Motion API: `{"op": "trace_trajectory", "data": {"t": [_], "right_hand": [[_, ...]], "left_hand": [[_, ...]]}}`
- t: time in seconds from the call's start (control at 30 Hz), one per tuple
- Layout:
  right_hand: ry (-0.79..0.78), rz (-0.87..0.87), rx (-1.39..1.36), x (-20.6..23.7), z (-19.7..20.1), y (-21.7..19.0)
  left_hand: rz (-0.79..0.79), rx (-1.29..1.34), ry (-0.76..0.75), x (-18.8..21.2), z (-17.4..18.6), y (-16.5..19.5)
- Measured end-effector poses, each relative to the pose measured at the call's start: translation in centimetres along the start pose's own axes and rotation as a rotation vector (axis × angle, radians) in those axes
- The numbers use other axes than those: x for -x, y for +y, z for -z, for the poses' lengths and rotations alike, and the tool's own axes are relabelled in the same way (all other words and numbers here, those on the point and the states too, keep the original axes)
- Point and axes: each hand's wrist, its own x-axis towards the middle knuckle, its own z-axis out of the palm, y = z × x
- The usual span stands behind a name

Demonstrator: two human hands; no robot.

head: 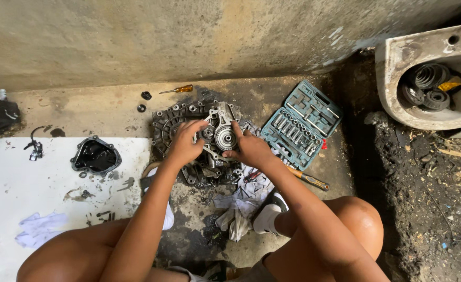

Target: The person disassembles a small engine block, removing gears and bearings using a hammer, screwdriver, and wrench. They place removed parts on a white sheet and continue to extract internal components.

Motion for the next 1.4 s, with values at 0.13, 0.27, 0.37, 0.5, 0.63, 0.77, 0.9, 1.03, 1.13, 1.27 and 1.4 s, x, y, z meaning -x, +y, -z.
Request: {"op": "trace_trajectory", "data": {"t": [0.13,0.27,0.37,0.5,0.63,0.77,0.9,1.03,1.13,1.27,1.4], "right_hand": [[0.031,0.019,0.012,0.0,-0.1,0.0],[0.015,0.000,0.018,0.0,-0.2,0.1],[0.020,0.020,0.010,0.0,-0.3,0.2],[0.029,0.019,0.028,-0.1,-0.4,0.2],[-0.044,0.002,0.035,-0.3,-0.4,0.2],[-0.005,0.008,0.037,-0.3,-0.5,0.3],[0.020,0.020,0.023,-0.2,-0.6,0.5],[-0.013,-0.002,0.047,-0.3,-0.8,0.6],[0.046,0.053,0.019,-0.2,-0.8,0.7],[0.011,0.015,0.041,-0.2,-0.7,0.6],[0.028,0.035,0.029,-0.2,-0.6,0.5]], "left_hand": [[-0.019,0.109,0.003,-0.1,-0.6,0.6],[0.231,0.139,0.005,-0.3,-1.0,1.1],[0.006,0.156,0.111,-0.2,-1.3,1.2],[-0.024,0.086,0.096,0.1,-1.1,0.6],[0.381,0.158,-0.030,0.3,-0.6,-0.1],[0.180,0.176,0.177,0.5,-0.8,-0.2],[0.180,0.249,0.142,0.3,-1.0,0.1],[0.369,0.169,0.183,-0.1,-0.7,0.1],[-0.214,0.149,0.329,-0.1,-0.7,0.6],[0.335,0.208,0.107,-0.2,-0.3,0.9],[0.156,0.279,0.226,-0.7,0.1,0.4]]}}
